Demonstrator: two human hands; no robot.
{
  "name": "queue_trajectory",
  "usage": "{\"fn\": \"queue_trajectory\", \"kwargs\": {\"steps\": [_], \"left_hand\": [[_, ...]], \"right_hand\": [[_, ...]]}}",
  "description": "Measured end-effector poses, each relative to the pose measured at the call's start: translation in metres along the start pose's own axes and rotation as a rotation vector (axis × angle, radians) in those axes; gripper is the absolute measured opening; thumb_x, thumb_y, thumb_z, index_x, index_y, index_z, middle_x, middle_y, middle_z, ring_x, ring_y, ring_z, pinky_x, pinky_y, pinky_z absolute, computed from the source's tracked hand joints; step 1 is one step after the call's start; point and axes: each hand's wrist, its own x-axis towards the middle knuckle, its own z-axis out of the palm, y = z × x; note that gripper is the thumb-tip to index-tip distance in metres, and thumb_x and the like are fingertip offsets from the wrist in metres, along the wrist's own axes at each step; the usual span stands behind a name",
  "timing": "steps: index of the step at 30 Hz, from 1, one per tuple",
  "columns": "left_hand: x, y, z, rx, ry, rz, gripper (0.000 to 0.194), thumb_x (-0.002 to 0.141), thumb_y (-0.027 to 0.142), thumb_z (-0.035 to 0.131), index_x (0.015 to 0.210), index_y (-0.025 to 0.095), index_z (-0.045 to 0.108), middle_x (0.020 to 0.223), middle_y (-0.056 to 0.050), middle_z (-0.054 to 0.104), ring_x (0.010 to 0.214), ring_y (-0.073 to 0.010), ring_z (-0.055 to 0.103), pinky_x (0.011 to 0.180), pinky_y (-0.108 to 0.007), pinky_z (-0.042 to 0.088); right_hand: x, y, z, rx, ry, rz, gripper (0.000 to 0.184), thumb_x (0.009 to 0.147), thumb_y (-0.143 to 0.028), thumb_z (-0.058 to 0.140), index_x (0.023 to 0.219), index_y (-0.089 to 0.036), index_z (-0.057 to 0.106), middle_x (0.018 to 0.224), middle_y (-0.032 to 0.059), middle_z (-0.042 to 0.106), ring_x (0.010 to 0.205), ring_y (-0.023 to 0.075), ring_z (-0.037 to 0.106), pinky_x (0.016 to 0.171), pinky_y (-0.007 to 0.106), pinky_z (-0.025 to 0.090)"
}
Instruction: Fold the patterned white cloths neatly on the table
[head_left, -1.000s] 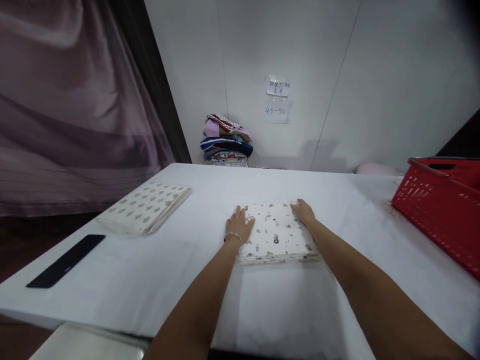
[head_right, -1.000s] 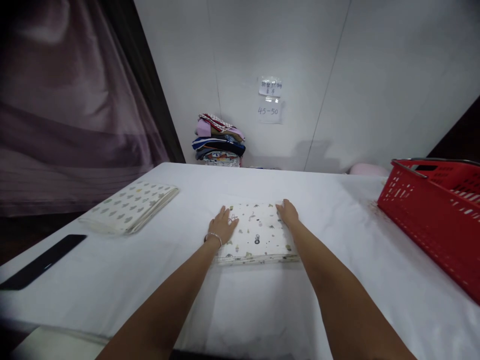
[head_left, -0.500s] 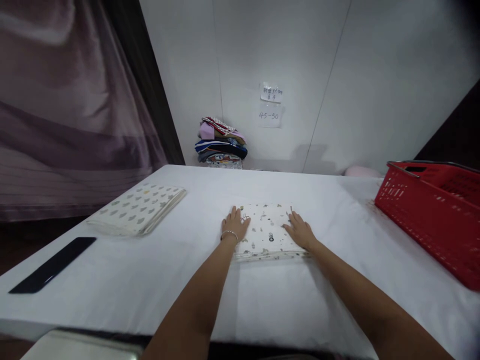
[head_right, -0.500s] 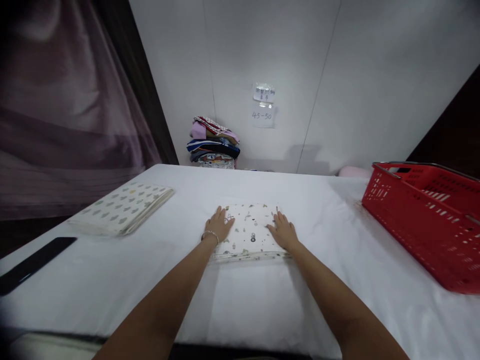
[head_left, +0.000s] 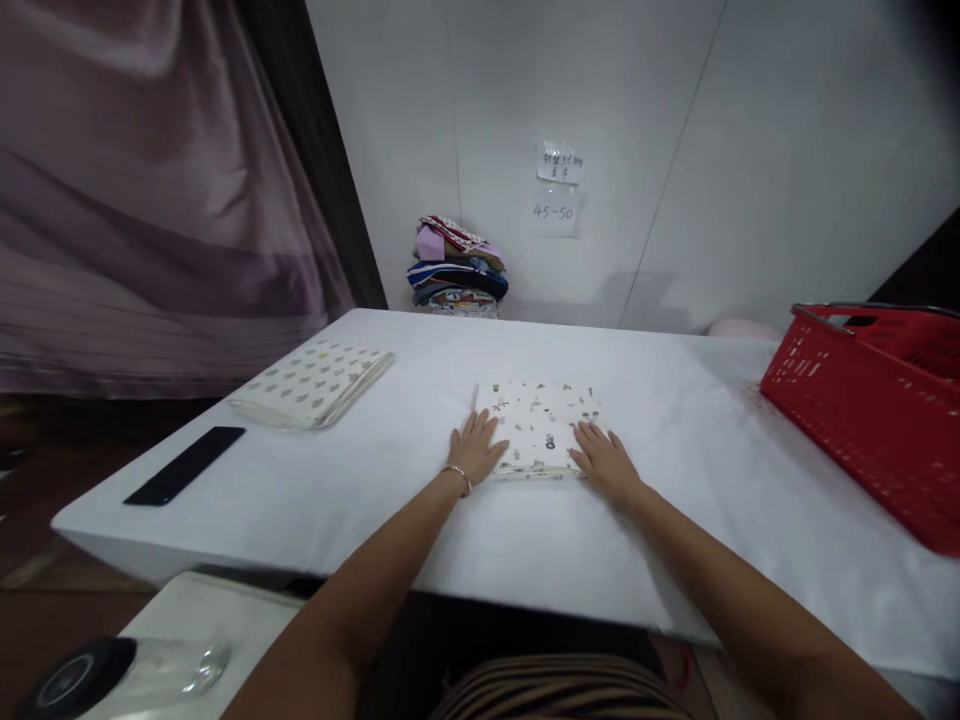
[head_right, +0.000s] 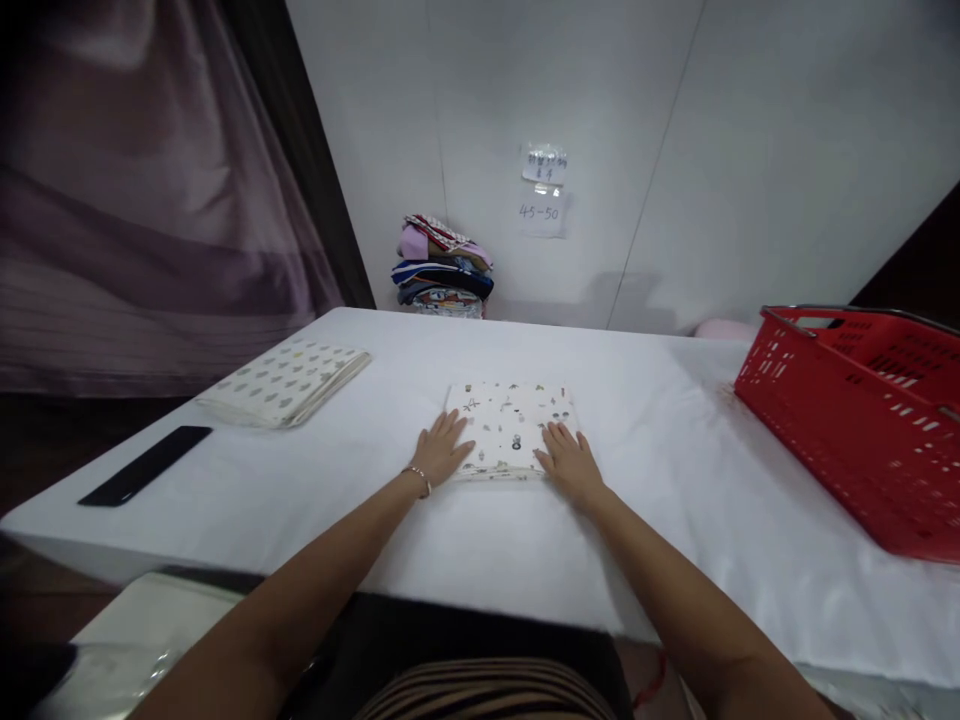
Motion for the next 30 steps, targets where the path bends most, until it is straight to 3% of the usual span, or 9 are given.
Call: {"fn": "queue_trajectory", "kwargs": {"steps": [6, 9, 14, 17, 21, 30], "left_hand": [[-0.011, 0.005, 0.002, -0.026, 0.003, -0.041, 0.057, 0.089, 0.054, 0.026, 0.141, 0.031, 0.028, 0.154, 0.003, 0.012, 0.141, -0.0222, 0.007, 0.112, -0.050, 0.011], [-0.018, 0.011, 0.000, -0.014, 0.085, -0.035, 0.055, 0.091, 0.051, 0.025, 0.139, 0.027, 0.034, 0.153, -0.001, 0.018, 0.141, -0.0227, 0.010, 0.112, -0.049, 0.011], [-0.049, 0.024, 0.007, -0.025, 0.208, 0.204, 0.044, 0.091, 0.047, 0.032, 0.127, 0.028, 0.049, 0.144, -0.002, 0.038, 0.136, -0.0217, 0.024, 0.113, -0.045, 0.010], [-0.059, 0.027, 0.011, -0.065, 0.187, 0.330, 0.038, 0.091, 0.042, 0.038, 0.123, 0.028, 0.053, 0.134, -0.003, 0.050, 0.125, -0.0201, 0.039, 0.110, -0.041, 0.021], [-0.057, 0.024, 0.012, -0.098, 0.171, 0.322, 0.033, 0.091, 0.036, 0.041, 0.119, 0.028, 0.056, 0.121, -0.004, 0.056, 0.113, -0.0191, 0.046, 0.100, -0.037, 0.035], [-0.054, 0.025, 0.007, -0.006, 0.186, 0.349, 0.022, 0.090, 0.029, 0.045, 0.102, 0.024, 0.063, 0.101, -0.005, 0.061, 0.099, -0.0197, 0.050, 0.087, -0.035, 0.039]], "right_hand": [[-0.001, -0.001, -0.006, 0.050, -0.018, 0.024, 0.051, 0.095, -0.043, 0.027, 0.140, -0.021, 0.036, 0.149, 0.0069, 0.027, 0.138, 0.0226, 0.018, 0.110, 0.048, 0.014], [-0.008, -0.001, -0.011, 0.135, 0.022, -0.013, 0.049, 0.095, -0.043, 0.026, 0.137, -0.022, 0.041, 0.147, 0.0061, 0.032, 0.137, 0.0223, 0.021, 0.110, 0.048, 0.016], [-0.025, -0.008, -0.006, 0.202, 0.150, -0.264, 0.042, 0.093, -0.037, 0.033, 0.125, -0.022, 0.055, 0.132, 0.0065, 0.052, 0.128, 0.0235, 0.038, 0.107, 0.046, 0.025], [-0.025, -0.018, -0.005, 0.198, 0.192, -0.303, 0.039, 0.093, -0.034, 0.036, 0.122, -0.023, 0.058, 0.125, 0.0078, 0.058, 0.119, 0.0240, 0.046, 0.102, 0.045, 0.033], [-0.017, -0.032, -0.007, 0.156, 0.183, -0.320, 0.035, 0.093, -0.031, 0.037, 0.117, -0.022, 0.061, 0.115, 0.0094, 0.061, 0.107, 0.0242, 0.051, 0.093, 0.041, 0.040], [-0.013, -0.034, 0.005, 0.082, 0.270, -0.364, 0.030, 0.094, -0.027, 0.039, 0.105, -0.020, 0.066, 0.102, 0.0094, 0.063, 0.094, 0.0227, 0.052, 0.082, 0.036, 0.042]]}}
